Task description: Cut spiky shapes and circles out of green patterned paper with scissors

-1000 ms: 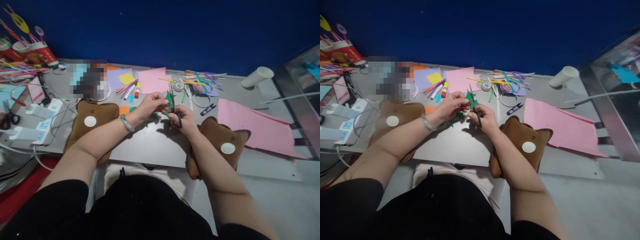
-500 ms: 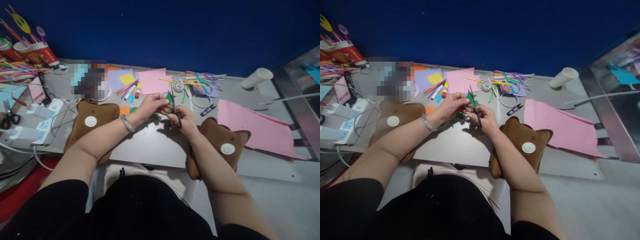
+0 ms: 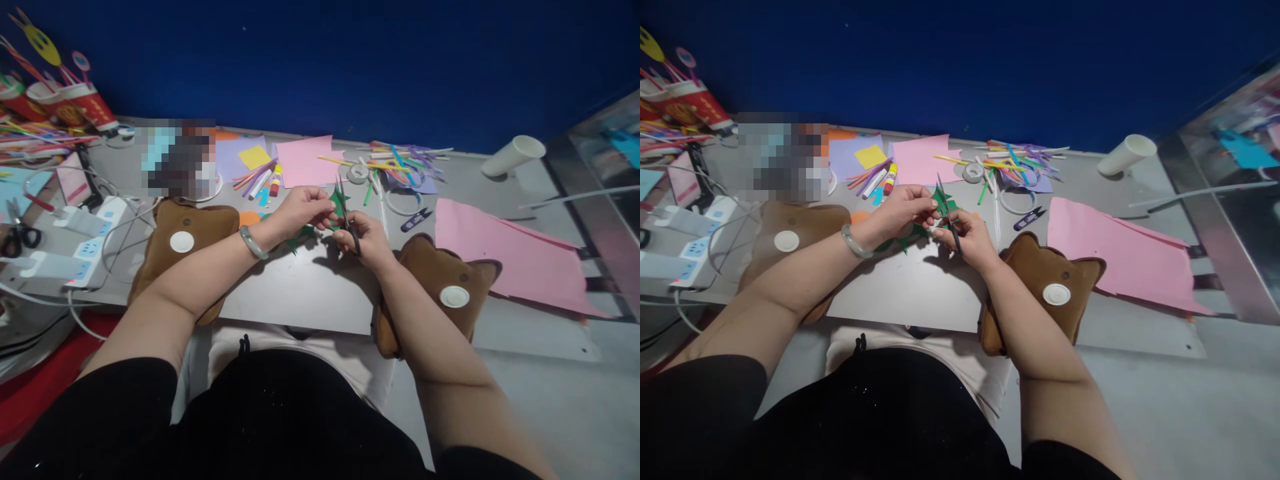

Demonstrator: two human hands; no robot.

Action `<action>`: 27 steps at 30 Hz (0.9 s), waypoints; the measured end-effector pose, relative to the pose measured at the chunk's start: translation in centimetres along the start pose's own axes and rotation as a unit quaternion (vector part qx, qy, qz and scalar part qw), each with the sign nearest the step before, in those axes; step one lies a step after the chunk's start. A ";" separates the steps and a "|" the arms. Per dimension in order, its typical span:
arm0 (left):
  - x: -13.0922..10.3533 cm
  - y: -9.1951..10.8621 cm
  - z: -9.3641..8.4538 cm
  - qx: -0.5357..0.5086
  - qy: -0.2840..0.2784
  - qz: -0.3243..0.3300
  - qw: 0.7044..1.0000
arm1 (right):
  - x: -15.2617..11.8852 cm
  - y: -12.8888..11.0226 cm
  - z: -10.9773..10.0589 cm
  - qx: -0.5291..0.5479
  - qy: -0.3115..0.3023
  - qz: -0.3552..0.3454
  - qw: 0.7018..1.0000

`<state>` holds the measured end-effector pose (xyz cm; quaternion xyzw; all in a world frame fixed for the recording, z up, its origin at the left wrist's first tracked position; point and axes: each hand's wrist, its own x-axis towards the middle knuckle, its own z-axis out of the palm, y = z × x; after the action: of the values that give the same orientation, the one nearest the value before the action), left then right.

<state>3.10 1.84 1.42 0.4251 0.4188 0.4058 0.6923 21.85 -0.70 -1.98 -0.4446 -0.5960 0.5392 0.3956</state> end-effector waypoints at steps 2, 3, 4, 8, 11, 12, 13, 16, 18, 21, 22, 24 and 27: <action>0.1 -0.1 -0.1 0.003 0.002 -0.004 1.000 | 0.1 0.0 0.0 -0.005 -0.004 0.002 1.000; 0.2 -0.2 -0.2 0.002 0.002 -0.003 1.000 | 0.1 0.0 -0.1 -0.008 -0.006 0.002 1.000; 0.3 -0.3 -0.3 0.001 0.002 -0.003 1.000 | 0.1 0.1 -0.1 -0.010 -0.008 0.002 1.000; 0.4 -0.3 -0.4 0.001 0.001 -0.007 1.000 | 0.2 0.1 -0.1 -0.009 -0.011 0.004 1.000; 0.4 -0.1 -0.3 0.006 0.001 -0.014 1.000 | 0.2 0.2 -0.1 -0.007 -0.008 0.008 1.000; 0.3 0.0 -0.3 0.007 0.003 -0.015 1.000 | 0.2 0.3 -0.1 -0.007 -0.007 0.009 1.000; 0.3 0.0 -0.3 0.009 0.004 -0.016 1.000 | 0.2 0.3 -0.1 -0.007 -0.005 0.009 1.000; 0.2 0.1 -0.3 0.010 0.003 -0.015 1.000 | 0.2 0.4 -0.1 -0.005 -0.007 0.009 1.000; 0.2 0.1 -0.2 0.013 0.002 -0.016 1.000 | 0.3 0.4 -0.1 -0.002 -0.012 0.007 1.000; 0.3 0.4 -0.3 0.040 0.008 -0.005 0.999 | 0.4 0.7 -0.1 0.000 -0.012 -0.002 1.000; 0.4 0.7 -0.5 0.058 0.017 0.006 0.998 | 0.5 0.8 -0.1 0.003 -0.008 -0.008 1.000; 0.7 1.5 -1.3 0.106 0.037 0.046 0.993 | 0.6 1.0 -0.1 0.012 0.000 -0.017 1.000; 0.9 3.0 -3.3 0.203 0.044 0.128 0.970 | 0.9 1.4 0.1 0.038 0.022 -0.028 0.999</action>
<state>-0.24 4.45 3.05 0.5885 0.4645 0.4161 0.5146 21.64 0.11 -3.40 -0.4242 -0.5787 0.5398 0.4403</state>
